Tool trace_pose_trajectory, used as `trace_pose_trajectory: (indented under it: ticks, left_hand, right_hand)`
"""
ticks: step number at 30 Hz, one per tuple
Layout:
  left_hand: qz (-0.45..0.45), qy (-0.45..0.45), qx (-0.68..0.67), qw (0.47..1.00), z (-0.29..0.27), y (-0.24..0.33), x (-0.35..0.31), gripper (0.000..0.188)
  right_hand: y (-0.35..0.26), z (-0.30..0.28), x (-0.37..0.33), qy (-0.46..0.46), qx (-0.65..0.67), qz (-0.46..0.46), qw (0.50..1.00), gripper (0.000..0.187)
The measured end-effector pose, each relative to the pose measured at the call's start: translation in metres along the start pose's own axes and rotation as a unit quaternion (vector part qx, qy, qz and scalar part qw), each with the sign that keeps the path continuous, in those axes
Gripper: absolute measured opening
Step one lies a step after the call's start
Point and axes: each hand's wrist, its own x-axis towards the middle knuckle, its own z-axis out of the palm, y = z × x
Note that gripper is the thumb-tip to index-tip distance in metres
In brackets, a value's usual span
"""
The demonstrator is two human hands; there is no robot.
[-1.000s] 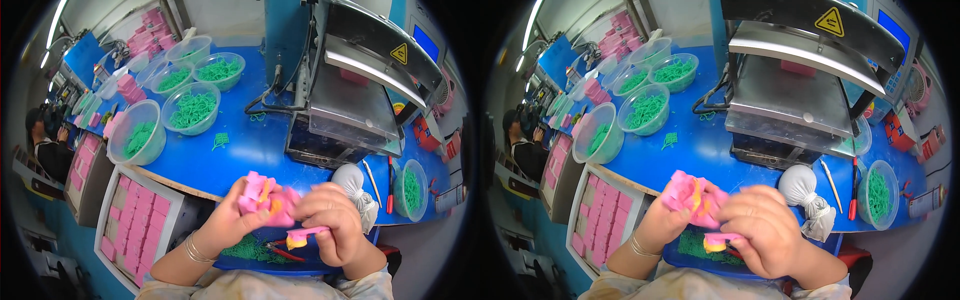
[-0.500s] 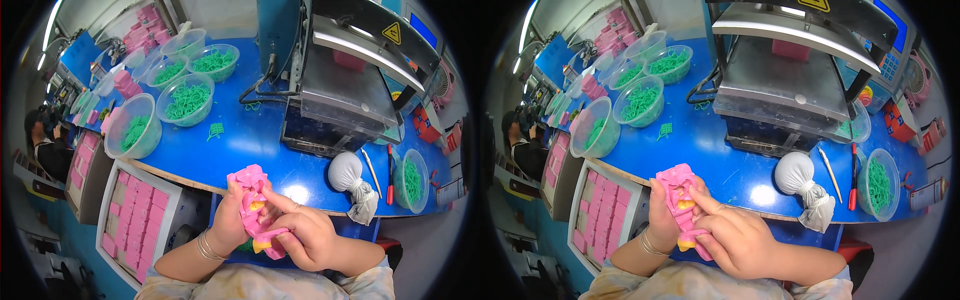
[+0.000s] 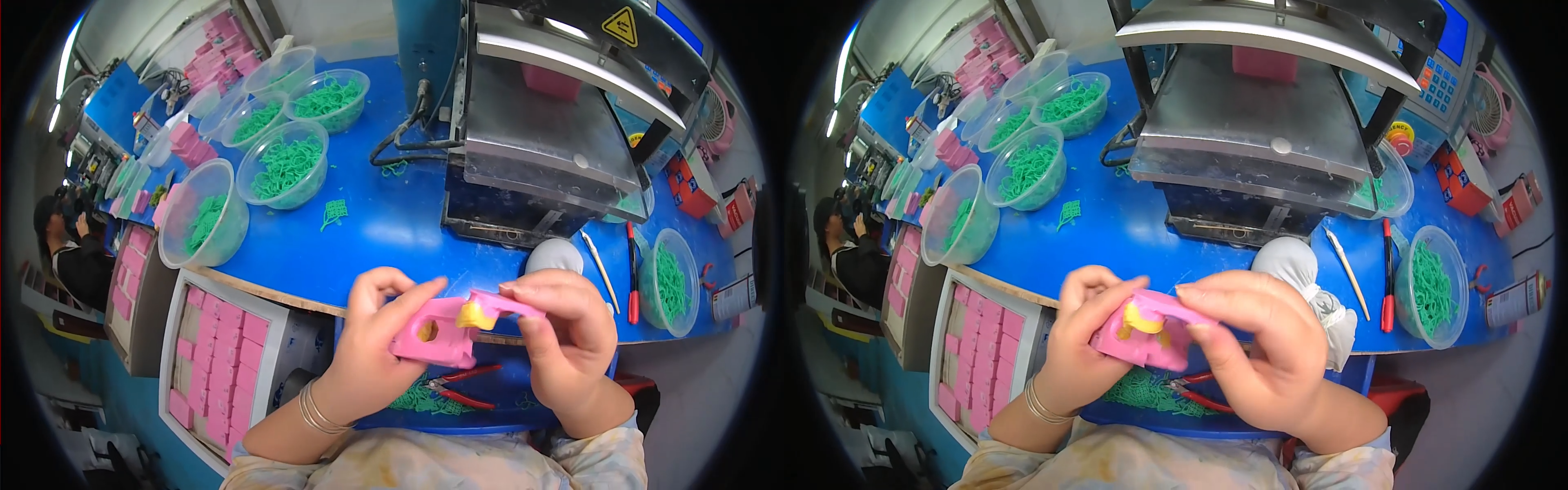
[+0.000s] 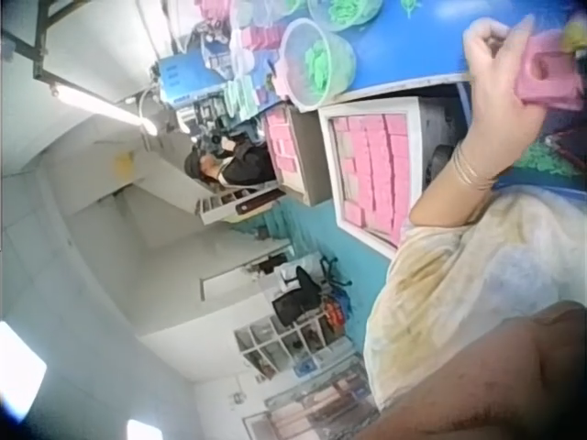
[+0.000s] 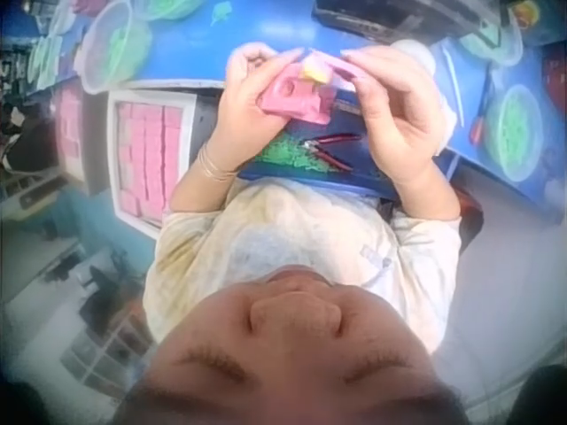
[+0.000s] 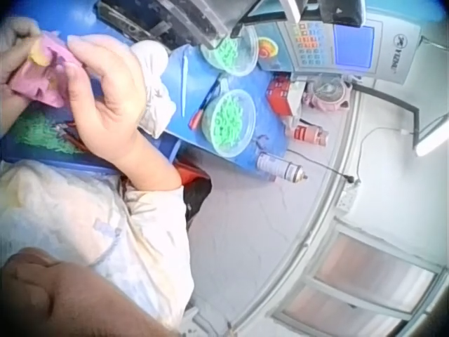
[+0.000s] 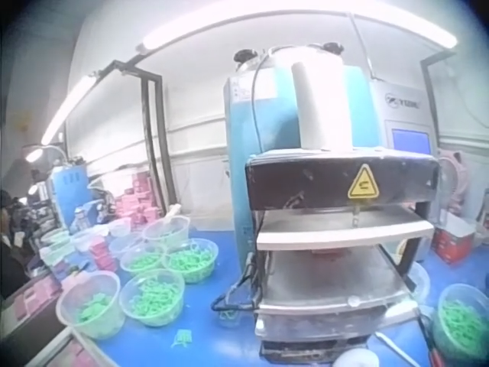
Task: The recorder matches small green components into a pink wax mold, then places the mold under a heating/pressing machine.
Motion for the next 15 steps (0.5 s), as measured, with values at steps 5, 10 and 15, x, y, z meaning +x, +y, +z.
trace_pose_trajectory:
  ticks: [5,10,15]
  left_hand:
    - [0.128,0.047,0.215,0.967,-0.007,0.004,0.006,0.056]
    - [0.165,0.056,0.27,0.947,-0.01,0.004,0.004,0.049]
    - [0.18,-0.027,0.307,0.934,-0.017,0.009,0.004,0.042]
  right_hand:
    - [0.001,0.0,0.008,-0.052,-0.123,-0.115,0.984,0.033]
    - [0.001,0.001,0.008,-0.13,-0.206,-0.147,0.959,0.032]
    - [-0.004,-0.004,0.01,-0.179,-0.231,-0.166,0.942,0.031]
